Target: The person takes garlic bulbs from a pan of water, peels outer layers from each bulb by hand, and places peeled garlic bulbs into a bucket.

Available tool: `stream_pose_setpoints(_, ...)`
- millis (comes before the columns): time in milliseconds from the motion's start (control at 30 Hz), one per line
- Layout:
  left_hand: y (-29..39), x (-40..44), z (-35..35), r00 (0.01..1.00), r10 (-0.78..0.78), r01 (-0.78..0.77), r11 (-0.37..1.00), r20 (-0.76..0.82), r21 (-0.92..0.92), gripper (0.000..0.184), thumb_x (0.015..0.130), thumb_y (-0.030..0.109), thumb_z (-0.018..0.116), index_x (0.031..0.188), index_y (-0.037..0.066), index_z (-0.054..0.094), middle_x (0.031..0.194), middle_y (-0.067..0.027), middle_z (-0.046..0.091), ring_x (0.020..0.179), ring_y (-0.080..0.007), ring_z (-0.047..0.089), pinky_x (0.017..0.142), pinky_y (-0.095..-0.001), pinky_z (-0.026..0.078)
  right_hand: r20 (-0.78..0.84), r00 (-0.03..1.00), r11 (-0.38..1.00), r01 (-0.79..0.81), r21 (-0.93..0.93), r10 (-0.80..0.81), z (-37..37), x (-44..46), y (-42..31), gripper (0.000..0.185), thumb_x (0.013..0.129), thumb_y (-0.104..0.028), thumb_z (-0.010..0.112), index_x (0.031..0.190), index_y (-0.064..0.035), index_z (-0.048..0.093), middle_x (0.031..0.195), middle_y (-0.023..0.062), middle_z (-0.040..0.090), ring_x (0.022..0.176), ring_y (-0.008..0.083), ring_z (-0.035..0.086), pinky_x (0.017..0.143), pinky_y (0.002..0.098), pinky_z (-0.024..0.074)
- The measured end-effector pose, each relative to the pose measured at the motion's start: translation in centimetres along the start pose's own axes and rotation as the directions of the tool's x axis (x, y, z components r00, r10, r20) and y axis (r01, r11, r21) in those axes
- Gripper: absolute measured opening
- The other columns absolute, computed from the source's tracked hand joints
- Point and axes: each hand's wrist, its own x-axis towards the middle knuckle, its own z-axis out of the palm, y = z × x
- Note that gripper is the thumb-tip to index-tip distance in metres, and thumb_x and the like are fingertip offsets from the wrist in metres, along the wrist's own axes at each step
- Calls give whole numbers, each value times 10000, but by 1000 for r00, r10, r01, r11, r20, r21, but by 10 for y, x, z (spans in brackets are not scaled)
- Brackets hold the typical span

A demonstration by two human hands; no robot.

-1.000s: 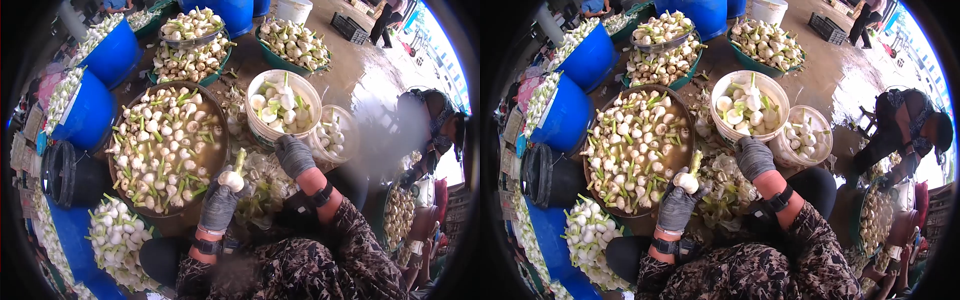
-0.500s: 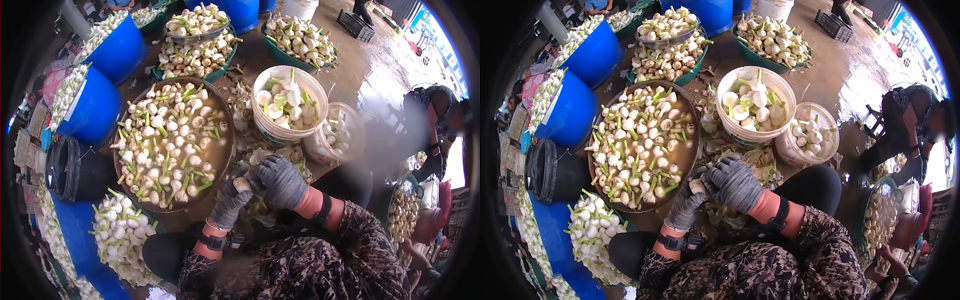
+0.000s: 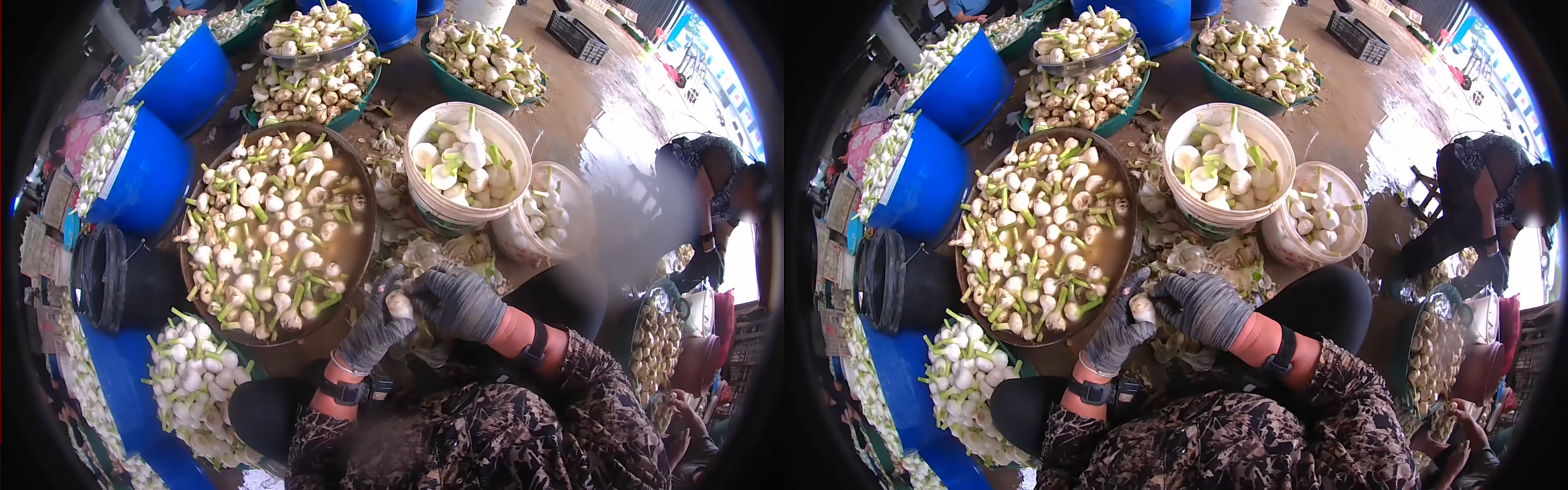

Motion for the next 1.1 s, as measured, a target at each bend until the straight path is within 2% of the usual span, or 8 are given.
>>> stream_pose_setpoints(133, 21, -3, 10, 987, 154, -160, 904, 46, 397, 771, 782, 162, 695, 1456, 35, 343, 1040, -18, 492, 950, -151, 475, 952, -285, 412, -28, 996, 981, -84, -177, 80, 7, 1, -8, 152, 869, -205, 652, 914, -60, 637, 800, 185, 653, 758, 393, 633, 661, 452, 510)
stream_pose_setpoints(233, 21, -6, 14, 998, 40, -56, 944, 56, 324, 730, 796, 123, 644, 1454, 35, 339, 1041, -11, 495, 948, -151, 482, 953, -283, 411, -40, 990, 984, -132, 116, 137, 20, 6, 21, 157, 848, -192, 663, 930, -61, 637, 802, 190, 647, 751, 394, 633, 654, 456, 507)
stream_pose_setpoints(333, 21, -4, 10, 969, 249, -227, 882, 2, 413, 684, 830, 130, 627, 1447, 36, 349, 1097, -15, 525, 994, -141, 501, 962, -279, 411, -117, 993, 998, -7, 56, 14, 5, 1, 1, 165, 832, -187, 677, 936, -65, 641, 817, 169, 647, 754, 383, 626, 657, 447, 504)
stream_pose_setpoints(433, 3, -4, 0, 999, 40, -41, 979, 7, 199, 638, 871, 179, 626, 1434, 36, 361, 1237, -44, 543, 1098, -136, 504, 988, -294, 412, -67, 960, 940, 250, -234, -272, 0, -1, -1, 170, 803, -224, 711, 926, -118, 663, 821, 89, 651, 760, 308, 634, 694, 417, 511)
stream_pose_setpoints(600, 9, -5, 5, 996, -55, 52, 997, 74, 52, 532, 961, 191, 560, 1439, 60, 365, 1228, -39, 548, 1052, -119, 511, 928, -279, 446, 22, 984, 916, 173, -361, -177, 8, -4, 8, 127, 767, -215, 694, 846, -123, 659, 803, 96, 656, 729, 319, 644, 640, 430, 523)
stream_pose_setpoints(933, -12, -5, 5, 988, -17, -12, 982, 152, 189, 486, 995, 165, 525, 1436, 46, 357, 1286, -54, 534, 1128, -139, 499, 1004, -305, 407, 56, 996, 966, 85, -244, -74, 17, -7, 6, 155, 828, -210, 673, 835, -82, 586, 734, 162, 634, 691, 382, 625, 621, 487, 497)
stream_pose_setpoints(1067, -22, 3, 10, 989, 106, -94, 988, 99, -127, 442, 983, 241, 543, 1346, -1, 469, 1114, -19, 600, 1016, -113, 531, 925, -273, 445, -80, 997, 995, -4, -95, -4, 30, -7, 17, 226, 807, -168, 720, 798, -43, 532, 692, 145, 590, 639, 318, 586, 598, 403, 471)
stream_pose_setpoints(1100, -18, -1, 10, 987, 142, -149, 985, 81, 85, 436, 985, 255, 527, 1329, -9, 483, 1129, -32, 606, 1020, -120, 538, 922, -280, 448, -61, 998, 997, -32, -64, 28, 37, -7, 31, 221, 828, -160, 713, 829, -39, 529, 708, 127, 597, 640, 281, 581, 604, 389, 468)
